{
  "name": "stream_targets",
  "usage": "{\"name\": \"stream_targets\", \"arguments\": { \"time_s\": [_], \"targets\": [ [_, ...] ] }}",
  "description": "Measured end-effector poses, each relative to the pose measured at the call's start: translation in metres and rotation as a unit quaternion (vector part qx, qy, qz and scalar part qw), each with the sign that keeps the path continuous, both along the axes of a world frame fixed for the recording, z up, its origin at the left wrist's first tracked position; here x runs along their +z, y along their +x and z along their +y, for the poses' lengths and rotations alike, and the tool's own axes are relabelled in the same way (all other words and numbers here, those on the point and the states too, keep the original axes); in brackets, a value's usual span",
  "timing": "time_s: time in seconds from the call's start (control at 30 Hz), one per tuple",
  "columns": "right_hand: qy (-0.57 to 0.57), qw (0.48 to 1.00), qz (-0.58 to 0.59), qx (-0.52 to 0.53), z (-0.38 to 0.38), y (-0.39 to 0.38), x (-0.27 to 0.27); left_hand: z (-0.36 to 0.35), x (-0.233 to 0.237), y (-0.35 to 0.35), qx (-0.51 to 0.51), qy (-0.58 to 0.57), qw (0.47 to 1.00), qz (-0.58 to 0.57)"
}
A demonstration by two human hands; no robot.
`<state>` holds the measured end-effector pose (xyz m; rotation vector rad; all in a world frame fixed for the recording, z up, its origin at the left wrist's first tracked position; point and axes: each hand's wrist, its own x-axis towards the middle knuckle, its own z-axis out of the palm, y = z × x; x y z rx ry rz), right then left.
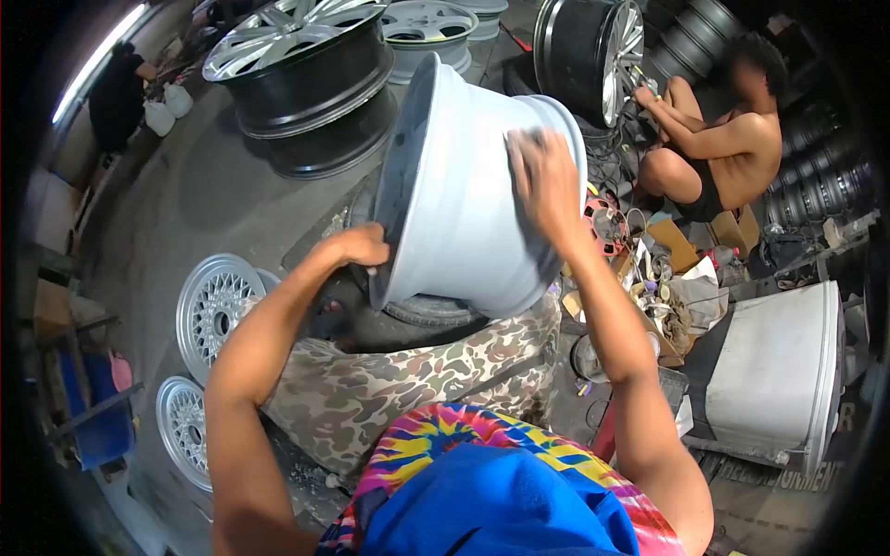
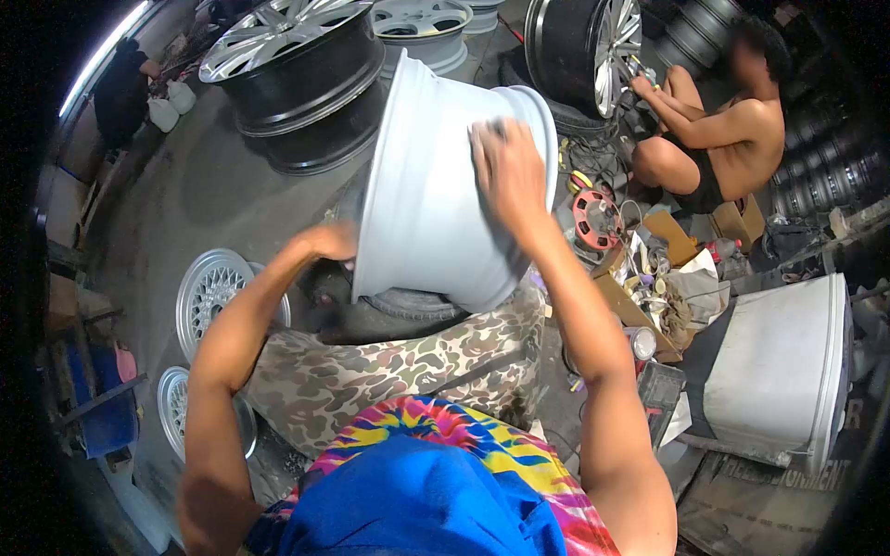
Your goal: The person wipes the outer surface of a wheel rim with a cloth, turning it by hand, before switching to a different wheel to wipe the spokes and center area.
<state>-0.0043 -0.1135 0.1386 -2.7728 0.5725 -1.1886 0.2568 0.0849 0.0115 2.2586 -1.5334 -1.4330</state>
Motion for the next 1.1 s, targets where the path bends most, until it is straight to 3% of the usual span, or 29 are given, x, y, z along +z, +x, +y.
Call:
{"name": "stream_targets", "arguments": {
  "time_s": [0.03, 0.1, 0.17, 0.23, 0.27, 0.3, 0.37, 0.4, 0.43, 0.5, 0.57, 0.7, 0.73, 0.77, 0.8, 0.83, 0.87, 0.93, 0.97, 1.03, 1.07, 1.1],
  "targets": [
    [-0.014, 1.000, -0.001, -0.011, -0.026, 0.023, 0.006, 0.005, 0.020, -0.002, -0.019, -0.082, 0.993, -0.078],
    [0.089, 0.991, 0.076, -0.063, -0.085, 0.072, 0.006, 0.009, 0.073, -0.019, 0.028, -0.140, 0.980, -0.136],
    [0.170, 0.977, 0.071, -0.106, -0.110, 0.110, -0.001, 0.007, 0.092, -0.016, 0.064, -0.251, 0.961, -0.097],
    [0.170, 0.983, 0.016, -0.069, -0.090, 0.122, -0.005, 0.008, 0.129, -0.031, 0.120, -0.257, 0.955, -0.089],
    [0.223, 0.973, -0.054, -0.029, -0.050, 0.112, 0.006, 0.007, 0.138, -0.035, 0.149, -0.311, 0.934, -0.088],
    [0.213, 0.974, -0.062, -0.049, -0.006, 0.092, 0.016, 0.005, 0.143, -0.039, 0.178, -0.363, 0.911, -0.085],
    [0.111, 0.982, -0.151, 0.012, 0.066, 0.042, -0.011, 0.000, 0.148, -0.042, 0.211, -0.390, 0.895, -0.052],
    [0.050, 0.991, -0.112, 0.052, 0.090, 0.009, -0.029, -0.001, 0.150, -0.042, 0.246, -0.416, 0.875, -0.025],
    [-0.012, 0.993, -0.071, 0.094, 0.096, -0.017, -0.044, -0.003, 0.152, -0.048, 0.248, -0.415, 0.875, -0.025],
    [-0.029, 0.995, -0.030, 0.088, 0.073, -0.045, -0.056, -0.005, 0.156, -0.068, 0.207, -0.581, 0.787, -0.007],
    [-0.021, 0.999, 0.010, 0.049, 0.068, -0.052, -0.031, -0.008, 0.156, -0.080, 0.165, -0.594, 0.785, -0.064],
    [-0.003, 0.999, -0.017, 0.027, -0.036, 0.021, 0.007, -0.019, 0.147, -0.083, 0.179, -0.638, 0.745, -0.079],
    [0.050, 0.996, 0.069, -0.003, -0.064, 0.045, 0.021, -0.022, 0.147, -0.082, 0.184, -0.645, 0.738, -0.073],
    [0.035, 0.995, 0.093, -0.015, -0.096, 0.070, 0.013, -0.026, 0.145, -0.079, 0.180, -0.645, 0.738, -0.074],
    [0.090, 0.975, 0.183, -0.084, -0.108, 0.095, 0.017, -0.030, 0.142, -0.073, 0.168, -0.658, 0.731, -0.066],
    [0.108, 0.972, 0.177, -0.113, -0.116, 0.114, 0.010, -0.031, 0.142, -0.068, 0.155, -0.669, 0.725, -0.058],
    [0.117, 0.976, 0.139, -0.124, -0.116, 0.129, 0.001, -0.031, 0.144, -0.065, 0.185, -0.629, 0.755, 0.005],
    [0.194, 0.980, -0.046, -0.027, -0.059, 0.120, 0.004, -0.037, 0.132, -0.052, 0.202, -0.592, 0.778, 0.055],
    [0.173, 0.979, -0.106, 0.003, -0.014, 0.100, 0.014, -0.039, 0.126, -0.049, 0.220, -0.552, 0.797, 0.107],
    [0.137, 0.981, -0.139, 0.022, 0.061, 0.048, -0.002, -0.038, 0.132, -0.052, 0.226, -0.524, 0.813, 0.113],
    [0.065, 0.987, -0.137, 0.050, 0.087, 0.018, -0.023, -0.034, 0.144, -0.056, 0.214, -0.511, 0.823, 0.129],
    [0.006, 0.993, -0.078, 0.092, 0.103, -0.013, -0.042, -0.033, 0.149, -0.056, 0.203, -0.498, 0.831, 0.143]
  ]
}}
